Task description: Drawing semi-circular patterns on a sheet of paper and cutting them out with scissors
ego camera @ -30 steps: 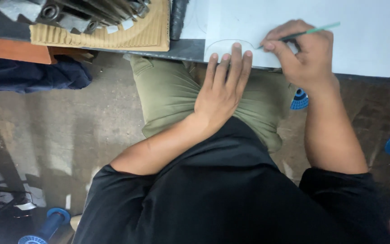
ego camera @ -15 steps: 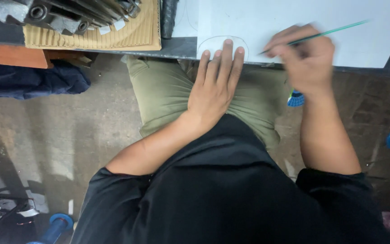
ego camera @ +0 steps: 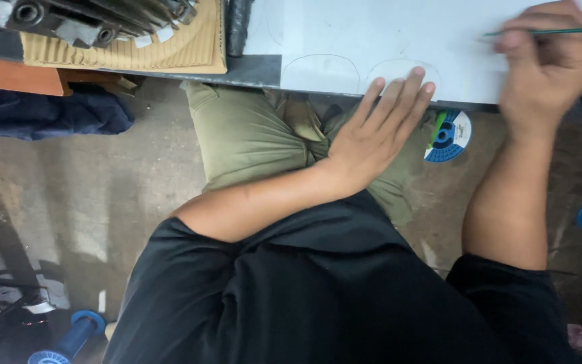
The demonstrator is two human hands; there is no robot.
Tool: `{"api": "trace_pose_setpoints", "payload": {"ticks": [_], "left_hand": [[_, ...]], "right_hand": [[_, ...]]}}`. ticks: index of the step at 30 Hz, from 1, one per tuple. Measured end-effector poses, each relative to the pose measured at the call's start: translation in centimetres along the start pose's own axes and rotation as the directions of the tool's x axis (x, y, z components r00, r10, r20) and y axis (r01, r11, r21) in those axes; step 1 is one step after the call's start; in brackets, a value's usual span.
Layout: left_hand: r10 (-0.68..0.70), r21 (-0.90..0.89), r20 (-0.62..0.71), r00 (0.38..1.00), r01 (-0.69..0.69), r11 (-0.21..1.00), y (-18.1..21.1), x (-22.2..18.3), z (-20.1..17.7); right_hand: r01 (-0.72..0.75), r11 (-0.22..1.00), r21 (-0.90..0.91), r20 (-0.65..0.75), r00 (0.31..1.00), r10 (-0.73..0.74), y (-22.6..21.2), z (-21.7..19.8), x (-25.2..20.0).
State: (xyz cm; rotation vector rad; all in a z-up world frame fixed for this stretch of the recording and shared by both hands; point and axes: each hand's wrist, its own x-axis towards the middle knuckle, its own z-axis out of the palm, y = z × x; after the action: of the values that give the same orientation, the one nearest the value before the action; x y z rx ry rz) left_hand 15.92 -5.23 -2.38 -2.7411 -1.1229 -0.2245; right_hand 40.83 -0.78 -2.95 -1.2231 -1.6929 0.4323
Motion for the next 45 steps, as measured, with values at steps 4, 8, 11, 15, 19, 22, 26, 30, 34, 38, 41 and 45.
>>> {"api": "trace_pose_setpoints", "payload": {"ticks": [4,8,11,15,19,22,26,30,34,38,41,45], "left_hand": [[-0.006,-0.037,-0.021,1.0,0.005,0.999,0.0,-0.3,0.0],[-0.033,-0.012,-0.049,0.998,0.032,0.999,0.0,-0.5,-0.1],[-0.04,-0.009,-0.057,0.998,0.04,0.999,-0.1,-0.6,0.0],[-0.037,-0.009,-0.036,0.999,0.037,0.999,0.1,-0.7,0.3],[-0.055,-0.008,-0.012,0.998,0.054,0.998,0.6,-0.6,0.8],[-0.043,0.013,-0.013,0.999,0.043,0.999,0.6,-0.6,0.8],[-0.043,0.047,-0.011,0.999,0.044,0.998,0.7,-0.5,0.8],[-0.038,0.033,0.017,0.999,0.037,0.999,0.9,-0.5,1.1],[-0.036,0.036,0.028,0.999,0.035,0.999,1.0,-0.6,1.1],[-0.025,0.032,0.053,0.998,0.023,0.999,0.9,-0.6,0.9],[-0.022,0.02,0.055,0.998,0.021,1.0,1.0,-0.7,1.1],[-0.023,0.027,0.044,0.999,0.022,0.999,0.8,-0.7,0.7]], "right_hand": [[-0.075,0.968,0.239,-0.129,0.986,0.108,1.4,0.2,-0.9],[-0.082,0.975,0.205,0.042,0.996,0.075,0.4,0.5,-0.5],[-0.102,0.975,0.199,0.064,0.994,0.091,-0.1,0.5,-0.5],[-0.046,0.982,0.185,0.103,0.994,0.027,-0.2,0.4,-0.3],[-0.074,0.969,0.235,0.064,0.996,0.06,0.2,0.5,-0.8],[-0.015,0.975,0.222,0.092,0.996,-0.006,0.4,0.3,-0.8],[-0.058,0.969,0.24,0.058,0.997,0.045,0.4,0.4,-0.9],[-0.071,0.969,0.236,0.074,0.996,0.055,0.5,0.4,-0.9],[-0.07,0.975,0.21,0.1,0.994,0.049,1.0,0.0,-1.3],[-0.103,0.976,0.189,0.095,0.992,0.086,0.7,0.1,-1.3],[-0.122,0.974,0.19,0.086,0.99,0.107,1.1,0.1,-1.5],[-0.048,0.991,0.127,0.129,0.991,0.031,0.5,-0.2,-1.0]]}}
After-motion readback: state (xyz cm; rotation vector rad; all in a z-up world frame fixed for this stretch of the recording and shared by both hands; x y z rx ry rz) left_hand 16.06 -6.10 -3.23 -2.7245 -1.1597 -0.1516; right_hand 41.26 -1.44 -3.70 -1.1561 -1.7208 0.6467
